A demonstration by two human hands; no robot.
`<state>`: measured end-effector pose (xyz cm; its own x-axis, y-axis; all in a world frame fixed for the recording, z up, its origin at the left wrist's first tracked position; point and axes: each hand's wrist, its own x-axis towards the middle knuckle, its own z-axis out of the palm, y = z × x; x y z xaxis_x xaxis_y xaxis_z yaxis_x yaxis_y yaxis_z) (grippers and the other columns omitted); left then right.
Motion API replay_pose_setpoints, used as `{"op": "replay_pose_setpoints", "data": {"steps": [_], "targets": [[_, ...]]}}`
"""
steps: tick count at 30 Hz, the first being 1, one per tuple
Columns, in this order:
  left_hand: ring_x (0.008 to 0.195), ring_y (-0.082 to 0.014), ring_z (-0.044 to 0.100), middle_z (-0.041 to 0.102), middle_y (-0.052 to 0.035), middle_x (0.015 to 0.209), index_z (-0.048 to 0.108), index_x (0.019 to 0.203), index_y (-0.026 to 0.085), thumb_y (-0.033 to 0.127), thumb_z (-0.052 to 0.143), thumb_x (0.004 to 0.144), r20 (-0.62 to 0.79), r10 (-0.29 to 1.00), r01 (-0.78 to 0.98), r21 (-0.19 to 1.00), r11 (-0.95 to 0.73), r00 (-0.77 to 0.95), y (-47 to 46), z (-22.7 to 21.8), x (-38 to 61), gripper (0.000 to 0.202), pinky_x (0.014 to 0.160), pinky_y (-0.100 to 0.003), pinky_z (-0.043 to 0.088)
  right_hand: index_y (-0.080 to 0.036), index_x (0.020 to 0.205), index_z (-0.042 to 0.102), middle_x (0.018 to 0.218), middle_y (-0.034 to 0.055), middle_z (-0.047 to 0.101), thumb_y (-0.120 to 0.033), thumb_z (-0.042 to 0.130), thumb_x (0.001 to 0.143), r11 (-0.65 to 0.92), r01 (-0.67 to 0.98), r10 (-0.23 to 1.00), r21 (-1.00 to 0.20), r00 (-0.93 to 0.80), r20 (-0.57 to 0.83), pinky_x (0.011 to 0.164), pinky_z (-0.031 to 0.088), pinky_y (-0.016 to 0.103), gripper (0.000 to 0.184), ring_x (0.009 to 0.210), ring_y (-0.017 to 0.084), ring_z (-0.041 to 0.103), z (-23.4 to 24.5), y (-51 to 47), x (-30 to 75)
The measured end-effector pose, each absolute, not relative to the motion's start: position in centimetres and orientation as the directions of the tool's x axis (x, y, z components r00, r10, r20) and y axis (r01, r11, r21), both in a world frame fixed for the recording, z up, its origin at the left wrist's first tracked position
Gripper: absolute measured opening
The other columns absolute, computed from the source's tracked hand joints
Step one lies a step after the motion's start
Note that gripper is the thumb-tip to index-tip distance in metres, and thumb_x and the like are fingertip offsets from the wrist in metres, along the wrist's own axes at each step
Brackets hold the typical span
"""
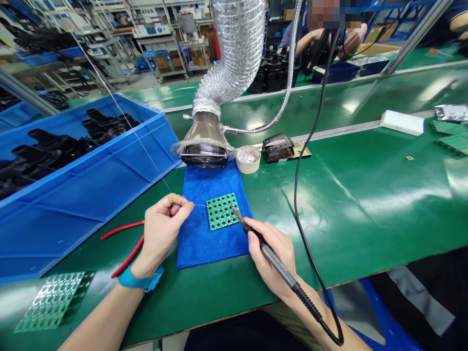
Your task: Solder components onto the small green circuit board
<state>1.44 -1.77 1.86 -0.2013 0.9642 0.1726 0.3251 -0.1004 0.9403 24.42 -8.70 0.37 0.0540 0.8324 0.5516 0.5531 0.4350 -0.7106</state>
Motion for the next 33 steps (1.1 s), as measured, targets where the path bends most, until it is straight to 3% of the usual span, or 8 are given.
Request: {"op": "replay_pose_setpoints", "data": {"steps": [6,17,33], "targets": [[0.057,-0.0103,0.035,0.041,0.0047,0.059,0.061,0.066,0.018,0.03,0.072,0.069,0.153,0.969,0.3,0.95,-0.09,-0.193,-1.6,2.4,1.2,0.016,0.056,-0.025,0.032,-0.02,0.099,0.075,0.08,0.0018,0.074,-0.016,0.063,0.09,0.411,0.51,0.854,-0.756,0.075,0.515,0.055,0.054,0.024,0.015,0.063,0.013,0.067,1.2,-8.5,24.6],[0.057,-0.0109,0.036,0.036,0.0051,0.06,0.059,0.062,0.02,0.028,0.071,0.068,0.132,0.984,0.289,0.953,-0.092,-0.123,-1.8,2.5,1.1,0.015,0.061,-0.027,0.041,-0.02,0.085,0.072,0.065,-0.0008,0.071,-0.013,0.056,0.092,0.502,0.579,0.744,-0.643,0.09,0.662,0.052,0.05,0.026,0.019,0.053,0.013,0.064,0.4,-9.2,24.0],[0.057,-0.0103,0.035,0.042,0.004,0.062,0.058,0.064,0.019,0.025,0.068,0.069,0.143,0.986,0.293,0.949,-0.111,-0.089,-1.9,2.4,1.4,0.013,0.056,-0.026,0.031,-0.019,0.082,0.072,0.066,-0.0003,0.073,-0.012,0.056,0.091,0.509,0.594,0.745,-0.622,0.058,0.665,0.052,0.051,0.025,0.02,0.053,0.013,0.066,0.8,-9.0,23.7]]}}
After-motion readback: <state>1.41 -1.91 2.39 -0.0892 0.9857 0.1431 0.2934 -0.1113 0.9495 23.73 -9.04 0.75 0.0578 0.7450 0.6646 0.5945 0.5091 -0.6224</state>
